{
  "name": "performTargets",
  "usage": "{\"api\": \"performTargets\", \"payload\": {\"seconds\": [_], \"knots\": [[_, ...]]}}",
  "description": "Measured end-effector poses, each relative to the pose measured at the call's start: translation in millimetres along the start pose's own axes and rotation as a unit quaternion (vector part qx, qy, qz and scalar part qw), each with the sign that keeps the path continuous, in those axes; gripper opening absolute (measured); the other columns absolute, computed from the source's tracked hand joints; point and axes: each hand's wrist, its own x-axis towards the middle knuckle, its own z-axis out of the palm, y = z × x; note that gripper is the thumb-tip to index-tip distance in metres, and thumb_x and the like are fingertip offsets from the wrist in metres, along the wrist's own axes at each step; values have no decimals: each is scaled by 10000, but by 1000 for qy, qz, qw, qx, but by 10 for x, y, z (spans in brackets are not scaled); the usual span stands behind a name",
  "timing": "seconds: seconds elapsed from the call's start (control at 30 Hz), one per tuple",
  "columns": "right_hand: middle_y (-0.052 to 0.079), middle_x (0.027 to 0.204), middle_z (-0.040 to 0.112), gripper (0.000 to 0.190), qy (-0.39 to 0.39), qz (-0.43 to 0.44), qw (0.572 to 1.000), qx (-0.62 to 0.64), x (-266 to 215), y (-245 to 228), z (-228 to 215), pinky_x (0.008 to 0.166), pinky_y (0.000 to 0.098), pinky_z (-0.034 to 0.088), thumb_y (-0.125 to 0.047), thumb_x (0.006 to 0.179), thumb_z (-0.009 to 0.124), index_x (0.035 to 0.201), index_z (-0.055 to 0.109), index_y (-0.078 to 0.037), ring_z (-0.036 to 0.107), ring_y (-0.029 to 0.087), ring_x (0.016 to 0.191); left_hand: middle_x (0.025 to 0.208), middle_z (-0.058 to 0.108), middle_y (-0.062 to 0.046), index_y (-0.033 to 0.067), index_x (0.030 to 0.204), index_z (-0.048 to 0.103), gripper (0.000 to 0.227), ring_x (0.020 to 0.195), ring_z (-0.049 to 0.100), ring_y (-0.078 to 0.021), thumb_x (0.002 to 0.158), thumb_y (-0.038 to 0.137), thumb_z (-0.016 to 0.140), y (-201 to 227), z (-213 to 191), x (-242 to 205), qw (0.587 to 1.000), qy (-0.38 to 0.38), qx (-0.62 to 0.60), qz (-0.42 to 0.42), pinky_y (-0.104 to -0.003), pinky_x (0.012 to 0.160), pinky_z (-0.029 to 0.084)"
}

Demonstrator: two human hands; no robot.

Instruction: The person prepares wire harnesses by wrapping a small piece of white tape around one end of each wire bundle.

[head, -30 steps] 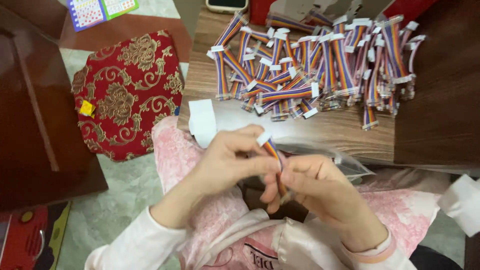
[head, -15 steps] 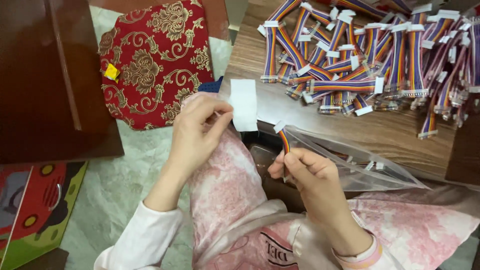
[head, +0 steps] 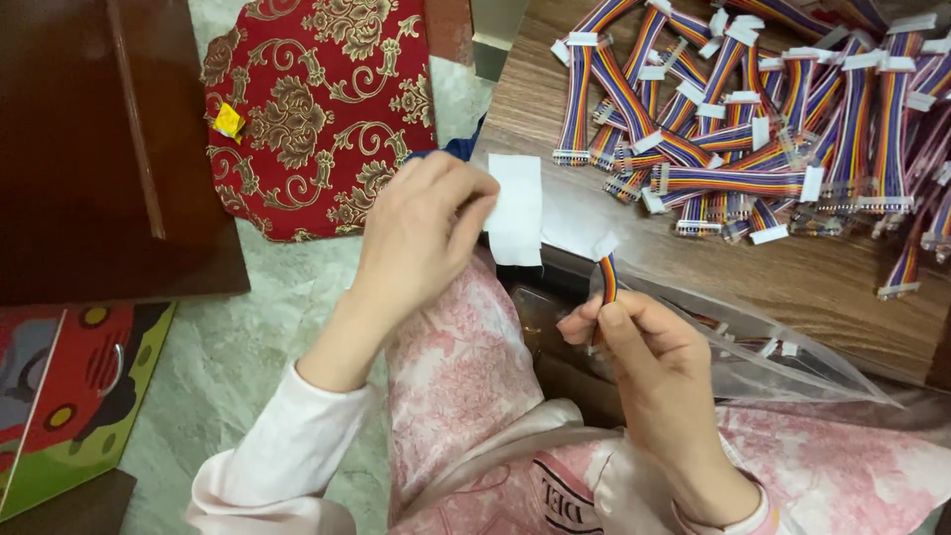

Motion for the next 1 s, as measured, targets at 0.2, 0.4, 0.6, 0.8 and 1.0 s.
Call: {"api": "performTargets", "payload": {"seconds": [0.2,0.4,0.6,0.8,1.0], "knots": [[150,873,666,175,5,-18,1000,-9,25,-35,-14,757,274,486,-96,946,489,949,610,31,617,184,797,814,562,-38,55,867,626,50,734,541,-205,830,87,615,-94,0,133,1000,-26,-11,0,-316,641,449],[164,1038,645,169,11,-35,999,-7,66,10,51,787,295,480,-114,951,463,984,569,14,587,186,819,811,556,-45,62,837,641,44,708,528,-193,806,85,663,24,1,88,998,-8,29,61,-300,603,433],[126,1204,627,201,0,-27,990,-136,164,-45,248,863,267,499,-154,924,452,950,582,-3,609,138,921,757,569,-37,71,813,667,57,641,497,-140,823,127,675,93,100,13,994,-46,70,72,-258,580,419],[94,987,648,193,32,29,998,-49,288,70,356,823,260,489,-96,914,492,978,620,34,608,146,885,795,533,-58,59,810,615,48,578,540,-235,817,105,629,228,138,-6,997,-26,61,29,-339,466,430],[119,919,643,216,59,40,994,81,339,192,412,749,236,474,-56,912,512,1040,619,80,577,140,777,754,512,-89,47,775,580,62,560,539,-288,783,94,621,243,187,21,997,-31,66,14,-387,466,434]]}}
